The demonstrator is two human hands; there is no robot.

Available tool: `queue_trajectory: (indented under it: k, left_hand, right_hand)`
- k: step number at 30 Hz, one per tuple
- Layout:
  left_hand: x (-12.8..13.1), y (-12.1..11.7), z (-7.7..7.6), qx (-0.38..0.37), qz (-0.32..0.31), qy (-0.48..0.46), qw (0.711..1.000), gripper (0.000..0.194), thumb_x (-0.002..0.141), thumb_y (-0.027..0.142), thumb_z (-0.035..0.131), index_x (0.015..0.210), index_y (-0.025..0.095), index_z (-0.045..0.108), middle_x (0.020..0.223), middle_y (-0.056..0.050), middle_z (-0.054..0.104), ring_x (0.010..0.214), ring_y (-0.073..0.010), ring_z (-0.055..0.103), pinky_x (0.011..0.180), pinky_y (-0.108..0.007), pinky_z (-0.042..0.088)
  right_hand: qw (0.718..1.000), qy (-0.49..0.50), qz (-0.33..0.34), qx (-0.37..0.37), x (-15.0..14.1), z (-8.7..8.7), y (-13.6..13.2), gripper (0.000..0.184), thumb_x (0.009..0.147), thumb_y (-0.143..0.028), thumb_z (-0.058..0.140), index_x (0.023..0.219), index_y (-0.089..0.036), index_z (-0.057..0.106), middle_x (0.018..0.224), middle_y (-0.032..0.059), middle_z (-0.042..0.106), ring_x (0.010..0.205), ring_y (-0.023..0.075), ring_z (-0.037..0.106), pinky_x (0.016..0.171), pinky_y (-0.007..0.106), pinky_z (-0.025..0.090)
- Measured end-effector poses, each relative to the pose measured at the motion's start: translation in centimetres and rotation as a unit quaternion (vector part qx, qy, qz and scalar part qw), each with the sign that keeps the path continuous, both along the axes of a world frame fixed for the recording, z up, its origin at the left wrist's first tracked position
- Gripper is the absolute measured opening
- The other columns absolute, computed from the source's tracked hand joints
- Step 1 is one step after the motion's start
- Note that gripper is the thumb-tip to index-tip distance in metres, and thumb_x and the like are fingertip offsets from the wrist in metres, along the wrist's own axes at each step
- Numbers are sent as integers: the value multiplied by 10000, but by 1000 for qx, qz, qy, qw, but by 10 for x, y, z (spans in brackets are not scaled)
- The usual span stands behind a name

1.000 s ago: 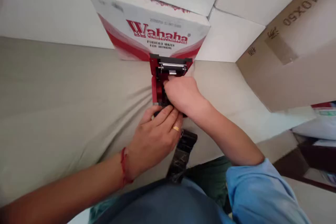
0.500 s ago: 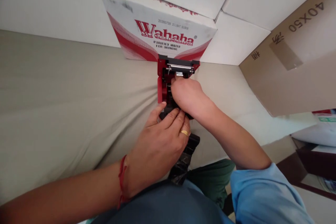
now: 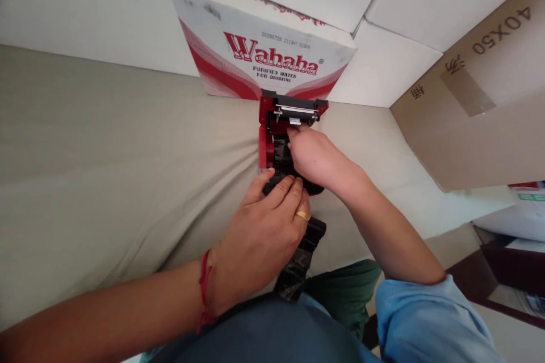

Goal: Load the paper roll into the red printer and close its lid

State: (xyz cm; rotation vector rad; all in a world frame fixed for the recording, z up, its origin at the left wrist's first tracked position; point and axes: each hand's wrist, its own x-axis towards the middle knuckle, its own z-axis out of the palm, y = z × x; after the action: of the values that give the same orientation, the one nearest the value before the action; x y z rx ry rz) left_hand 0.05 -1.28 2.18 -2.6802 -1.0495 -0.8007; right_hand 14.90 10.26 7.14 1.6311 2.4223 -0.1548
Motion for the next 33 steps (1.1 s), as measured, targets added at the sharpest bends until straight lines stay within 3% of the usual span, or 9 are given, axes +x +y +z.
queue_trajectory:
  k: [3, 9, 15, 19, 25, 28, 33]
  left_hand:
    - [1, -1, 0, 1, -3, -1, 1000, 360, 1082, 163, 528, 1272, 56, 815, 1346, -201, 831, 1286, -337, 793, 1181, -568, 609]
    - [1, -1, 1, -2, -5, 9, 1000, 360, 1068, 160, 537, 1274, 62, 816, 1351, -199, 830, 1303, -340, 787, 1185, -574, 608]
    - [-1, 1, 1, -14, -8, 9, 1000, 358, 1059, 147, 537, 1273, 64, 811, 1359, -204, 820, 1315, -356, 771, 1219, -619, 570]
    - [-1, 3, 2, -18, -8, 6, 1000, 347, 1059, 143, 544, 1269, 73, 810, 1342, -195, 823, 1296, -349, 769, 1212, -619, 569]
    - [-2, 4, 5, -21, -11, 2, 1000, 336, 1050, 132, 550, 1250, 73, 814, 1310, -198, 826, 1266, -352, 773, 1188, -633, 585]
    - [-3, 5, 5, -27, -17, 9, 999, 323, 1047, 149, 579, 1258, 64, 807, 1303, -212, 821, 1245, -354, 773, 1180, -639, 585]
    - [-2, 5, 3, -25, -14, 0, 1000, 294, 1052, 183, 616, 1239, 80, 818, 1250, -184, 833, 1221, -348, 778, 1156, -608, 593]
  right_hand:
    - [999, 44, 22, 15, 14, 5, -10, 490, 1078, -125, 420, 1488, -154, 687, 1523, 169, 740, 1246, 298, 756, 1014, 384, 577]
    - [996, -78, -38, 19, 12, 9, -20, 450, 1065, -159, 471, 1366, -230, 798, 1403, 124, 823, 1111, 325, 812, 796, 380, 556]
    - [994, -91, -49, 22, 9, 8, -18, 449, 1087, -200, 461, 1361, -253, 812, 1396, 111, 834, 1108, 311, 813, 756, 359, 509]
    - [992, -63, -80, 69, 10, 6, -18, 478, 1099, -212, 424, 1404, -244, 791, 1350, 117, 851, 1105, 320, 814, 767, 367, 503]
    - [995, -50, -79, 27, 10, 1, -11, 497, 1094, -213, 442, 1460, -248, 777, 1263, 134, 879, 1093, 327, 822, 852, 387, 537]
    - [993, -52, -88, 55, 10, 0, -13, 481, 1102, -241, 442, 1423, -265, 799, 1267, 116, 878, 1087, 333, 821, 810, 391, 528]
    - [993, -44, -13, 110, -5, -1, -16, 475, 1145, -255, 402, 1466, -297, 749, 1481, 70, 802, 1137, 291, 799, 727, 370, 484]
